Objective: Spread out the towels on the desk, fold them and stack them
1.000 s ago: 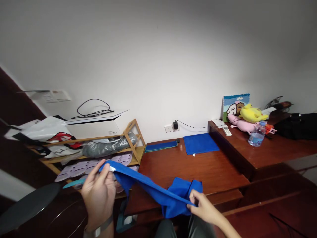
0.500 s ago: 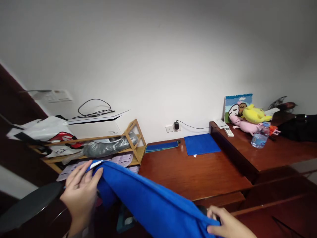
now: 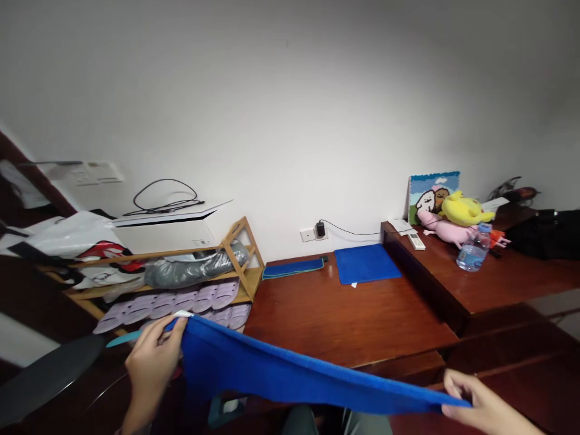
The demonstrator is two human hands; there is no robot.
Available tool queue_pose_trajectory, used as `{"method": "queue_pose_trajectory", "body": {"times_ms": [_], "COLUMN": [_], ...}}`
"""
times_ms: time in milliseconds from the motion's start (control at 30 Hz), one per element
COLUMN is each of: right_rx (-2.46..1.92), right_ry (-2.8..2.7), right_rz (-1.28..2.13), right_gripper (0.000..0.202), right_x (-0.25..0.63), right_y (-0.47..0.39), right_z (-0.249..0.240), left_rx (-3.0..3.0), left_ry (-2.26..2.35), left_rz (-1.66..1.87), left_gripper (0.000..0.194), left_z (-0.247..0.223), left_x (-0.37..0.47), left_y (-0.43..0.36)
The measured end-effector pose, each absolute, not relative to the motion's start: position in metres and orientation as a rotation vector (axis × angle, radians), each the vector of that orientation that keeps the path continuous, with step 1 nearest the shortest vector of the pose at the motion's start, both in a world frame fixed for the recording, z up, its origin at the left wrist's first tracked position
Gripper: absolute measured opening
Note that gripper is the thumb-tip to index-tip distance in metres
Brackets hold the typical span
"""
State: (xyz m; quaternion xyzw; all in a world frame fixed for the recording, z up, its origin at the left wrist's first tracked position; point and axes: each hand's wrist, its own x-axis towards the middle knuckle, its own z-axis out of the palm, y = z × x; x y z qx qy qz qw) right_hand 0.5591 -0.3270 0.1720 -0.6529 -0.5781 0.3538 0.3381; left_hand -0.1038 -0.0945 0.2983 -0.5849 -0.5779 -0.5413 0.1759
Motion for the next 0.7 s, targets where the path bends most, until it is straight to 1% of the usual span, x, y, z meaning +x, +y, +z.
{"method": "queue_pose_trajectory", "body": {"times_ms": [100, 200, 300, 400, 467, 533, 600, 700], "right_rx": [-1.625, -1.588, -1.605, -1.595, -1.569, -1.541, -1.526, -1.536], "right_ry": [-1.556, -1.609, -1.662, -1.693, -1.674, -1.634, -1.612, -1.622], "right_rz": [1.090, 1.032, 0.800, 0.490, 0.315, 0.187, 0.102, 0.073], "right_gripper": [0.048, 0.054, 0.061, 0.067, 0.067, 0.064, 0.059, 0.052], "right_x": [0.568, 0.576, 0.581, 0.584, 0.587, 0.590, 0.593, 0.596], "right_y": [-0.289, -0.229, -0.167, -0.124, -0.111, -0.111, -0.118, -0.133], "right_z": [0.215, 0.253, 0.283, 0.309, 0.320, 0.321, 0.305, 0.250], "left_rx": [-1.852, -2.045, -2.058, -1.936, -1.860, -1.828, -1.822, -1.824], "left_ry": [-1.788, -1.904, -1.886, -1.797, -1.740, -1.732, -1.752, -1.803], "left_rz": [-1.389, -1.219, -1.165, -1.290, -1.410, -1.544, -1.694, -1.764], "left_gripper": [0.034, 0.030, 0.031, 0.035, 0.035, 0.036, 0.038, 0.037], "left_z": [0.289, 0.292, 0.308, 0.329, 0.336, 0.332, 0.311, 0.251], "left_x": [-0.105, -0.097, -0.085, -0.080, -0.081, -0.086, -0.093, -0.099], "left_y": [-0.060, -0.021, 0.009, 0.021, 0.020, 0.013, 0.002, -0.020]}}
